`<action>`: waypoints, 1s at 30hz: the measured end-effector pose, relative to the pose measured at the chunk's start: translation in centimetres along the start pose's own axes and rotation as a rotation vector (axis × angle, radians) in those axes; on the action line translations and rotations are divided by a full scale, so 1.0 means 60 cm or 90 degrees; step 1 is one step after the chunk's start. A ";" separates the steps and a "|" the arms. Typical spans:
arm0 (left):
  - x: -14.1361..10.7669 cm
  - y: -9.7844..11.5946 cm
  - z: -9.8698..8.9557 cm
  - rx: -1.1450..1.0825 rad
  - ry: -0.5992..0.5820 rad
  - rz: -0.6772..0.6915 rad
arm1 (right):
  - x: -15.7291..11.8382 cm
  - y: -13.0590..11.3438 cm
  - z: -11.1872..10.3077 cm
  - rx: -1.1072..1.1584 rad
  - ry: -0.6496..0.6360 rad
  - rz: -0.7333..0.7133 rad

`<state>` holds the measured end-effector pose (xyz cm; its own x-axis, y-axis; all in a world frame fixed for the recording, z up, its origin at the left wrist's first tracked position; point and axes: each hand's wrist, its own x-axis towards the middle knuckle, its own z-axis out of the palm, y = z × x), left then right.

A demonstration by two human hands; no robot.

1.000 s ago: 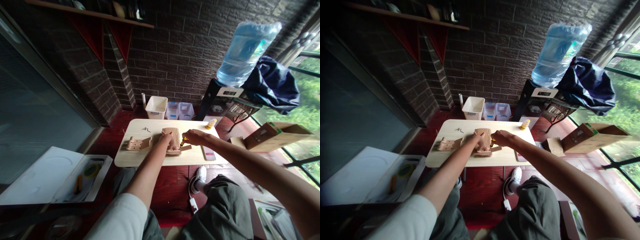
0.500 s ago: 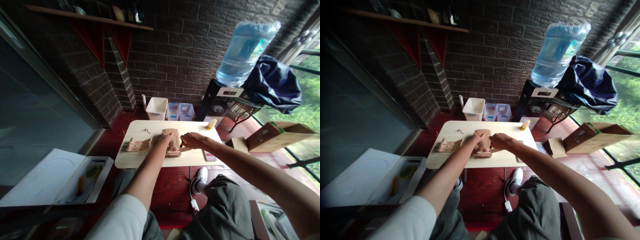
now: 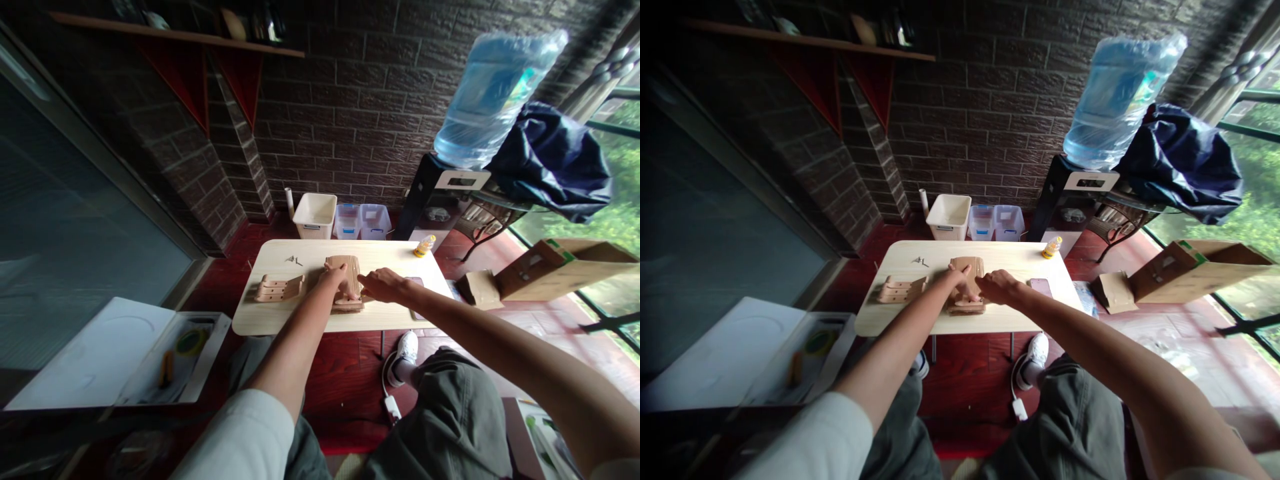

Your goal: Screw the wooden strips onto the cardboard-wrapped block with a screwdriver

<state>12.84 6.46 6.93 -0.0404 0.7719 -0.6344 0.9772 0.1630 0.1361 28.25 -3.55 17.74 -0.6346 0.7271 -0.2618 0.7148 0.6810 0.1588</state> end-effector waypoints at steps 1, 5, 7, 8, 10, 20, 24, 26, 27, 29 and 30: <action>0.002 0.001 0.001 0.006 -0.003 -0.001 | 0.002 0.000 0.000 -0.009 0.000 0.011; 0.003 0.002 0.001 0.011 -0.015 0.003 | 0.006 -0.002 -0.003 0.000 0.020 0.001; 0.000 0.003 0.000 0.005 -0.006 0.000 | 0.007 -0.004 -0.003 0.006 0.016 -0.010; -0.001 0.003 -0.001 0.004 -0.002 -0.004 | 0.008 -0.005 -0.002 0.002 0.013 -0.005; -0.004 0.002 -0.001 0.007 0.000 -0.007 | 0.009 -0.008 -0.003 -0.012 0.011 0.021; 0.001 -0.001 0.001 -0.048 0.062 -0.007 | -0.003 0.001 -0.027 -0.003 -0.004 -0.010; -0.005 0.002 -0.001 -0.027 0.046 -0.006 | -0.006 0.005 -0.031 -0.008 -0.012 0.048; -0.007 0.002 -0.003 -0.003 0.033 0.001 | -0.011 0.007 -0.032 0.005 -0.004 0.032; -0.007 0.003 -0.003 0.007 0.026 0.005 | -0.014 0.009 -0.033 0.014 0.001 0.017; -0.007 0.003 -0.004 0.024 0.018 0.008 | -0.019 0.012 -0.035 0.026 0.012 -0.005; -0.006 0.003 -0.004 0.031 0.015 0.010 | -0.020 0.013 -0.036 0.028 0.016 -0.007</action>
<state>12.98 6.38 7.39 -0.0297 0.7885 -0.6143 0.9866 0.1218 0.1087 28.92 -3.73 20.21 -0.6493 0.7219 -0.2393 0.7194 0.6851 0.1146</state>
